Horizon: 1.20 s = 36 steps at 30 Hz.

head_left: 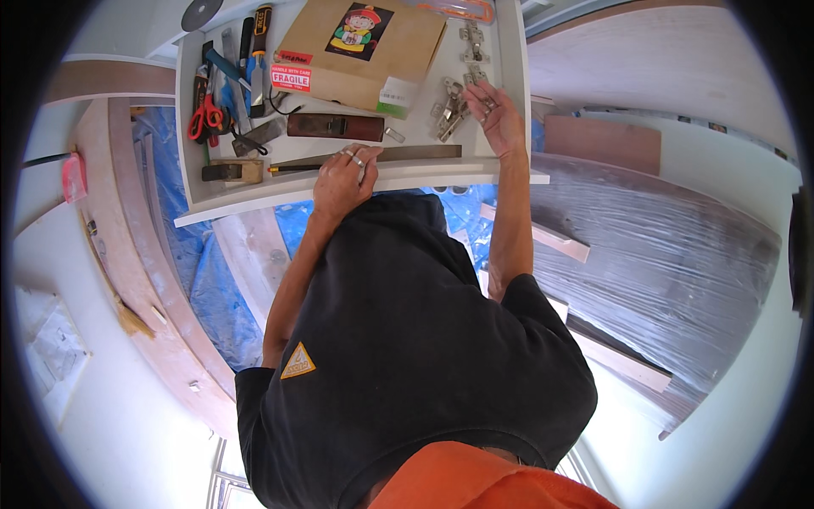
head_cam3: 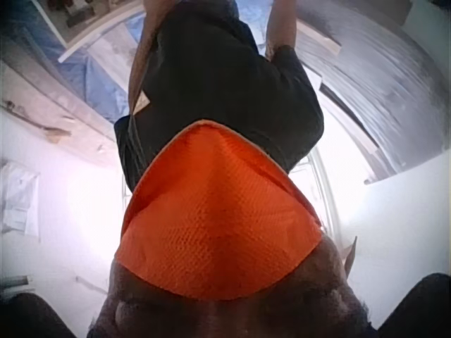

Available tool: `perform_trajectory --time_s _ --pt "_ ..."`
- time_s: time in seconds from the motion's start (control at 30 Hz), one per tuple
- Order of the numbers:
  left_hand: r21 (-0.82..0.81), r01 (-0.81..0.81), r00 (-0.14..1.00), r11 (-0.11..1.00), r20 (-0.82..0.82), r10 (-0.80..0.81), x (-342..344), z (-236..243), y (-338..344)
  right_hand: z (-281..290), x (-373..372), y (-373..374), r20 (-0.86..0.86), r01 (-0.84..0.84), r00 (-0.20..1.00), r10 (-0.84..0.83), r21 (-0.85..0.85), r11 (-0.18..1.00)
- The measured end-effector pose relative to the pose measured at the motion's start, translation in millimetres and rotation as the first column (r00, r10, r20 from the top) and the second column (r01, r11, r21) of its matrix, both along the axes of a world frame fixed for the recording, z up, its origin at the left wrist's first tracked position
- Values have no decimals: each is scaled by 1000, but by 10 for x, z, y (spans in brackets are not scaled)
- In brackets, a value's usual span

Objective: The person sits on the floor and works under a kitchen sink, handling a white trim piece and small hardware. They then stand, walk across a blue tarp, and open a drawer to retrieve and examine metal cabinet hinges and screws.

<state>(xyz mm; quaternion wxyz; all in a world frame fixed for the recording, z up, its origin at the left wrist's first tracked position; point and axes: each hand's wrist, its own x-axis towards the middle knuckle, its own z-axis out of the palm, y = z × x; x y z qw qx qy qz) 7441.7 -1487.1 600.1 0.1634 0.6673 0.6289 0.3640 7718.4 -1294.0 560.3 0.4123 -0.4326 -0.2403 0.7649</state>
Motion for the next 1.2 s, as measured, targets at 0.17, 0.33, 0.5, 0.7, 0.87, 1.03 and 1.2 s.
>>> perform_trajectory --time_s 0.17,0.33,0.5,0.7,0.87,1.03,1.2 --pt "13 -11 1000 1000 4 11 5 6 12 -116 88 182 74 5 997 -13 104 995" --pt "-5 -18 999 1000 28 18 21 6 9 -125 86 371 234 19 970 -65 194 981" --pt "19 -44 999 999 1 44 19 -14 -4 -220 12 595 501 -87 863 -67 277 957" --pt "-6 -34 998 999 47 34 0 -23 -6 -490 -130 992 853 -533 356 -382 521 667" --pt "-17 -69 997 997 40 70 0 -12 -13 -603 -228 1170 913 -676 11 -408 307 670" --pt "13 -87 996 996 28 86 5 -45 -11 -649 -204 1138 914 -698 24 -405 305 648" --pt "3 -78 997 997 4 78 11 -66 -10 -657 -150 1220 928 -687 67 -365 308 658"
